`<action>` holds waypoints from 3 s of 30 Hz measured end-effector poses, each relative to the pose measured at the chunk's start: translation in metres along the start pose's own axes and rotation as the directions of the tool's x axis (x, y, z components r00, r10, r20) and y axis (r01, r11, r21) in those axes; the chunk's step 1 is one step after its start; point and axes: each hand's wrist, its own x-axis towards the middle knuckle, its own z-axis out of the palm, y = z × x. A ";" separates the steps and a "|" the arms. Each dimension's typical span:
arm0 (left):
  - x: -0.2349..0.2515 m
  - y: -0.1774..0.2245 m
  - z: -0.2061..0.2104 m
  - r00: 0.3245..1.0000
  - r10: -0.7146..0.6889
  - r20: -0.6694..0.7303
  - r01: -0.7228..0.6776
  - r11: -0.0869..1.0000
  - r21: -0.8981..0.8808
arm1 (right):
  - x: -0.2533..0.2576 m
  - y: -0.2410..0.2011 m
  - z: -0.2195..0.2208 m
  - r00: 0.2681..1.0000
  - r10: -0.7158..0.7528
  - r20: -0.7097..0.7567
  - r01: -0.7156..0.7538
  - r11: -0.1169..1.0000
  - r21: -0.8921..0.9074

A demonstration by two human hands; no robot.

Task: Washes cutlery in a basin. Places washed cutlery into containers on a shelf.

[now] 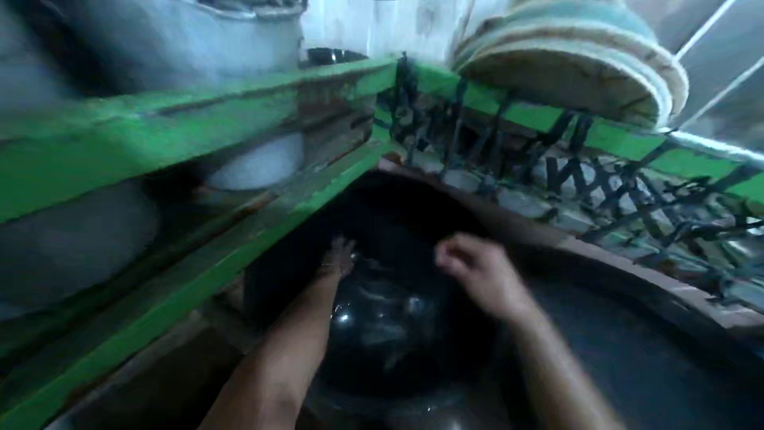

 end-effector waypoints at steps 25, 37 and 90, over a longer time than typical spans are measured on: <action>-0.092 0.143 0.048 0.733 0.082 0.675 -0.380 0.873 0.307 | -0.022 0.115 0.054 0.595 0.756 0.274 -0.691 0.655 -0.306; -0.114 0.131 0.052 0.668 0.122 0.734 -0.316 0.940 0.132 | -0.023 0.118 0.059 0.582 0.769 0.264 -0.700 0.639 -0.319; -0.049 0.103 -0.010 0.905 -0.425 -0.034 -0.195 -0.343 -0.919 | 0.013 0.124 0.062 0.590 0.786 -0.185 0.029 0.209 0.978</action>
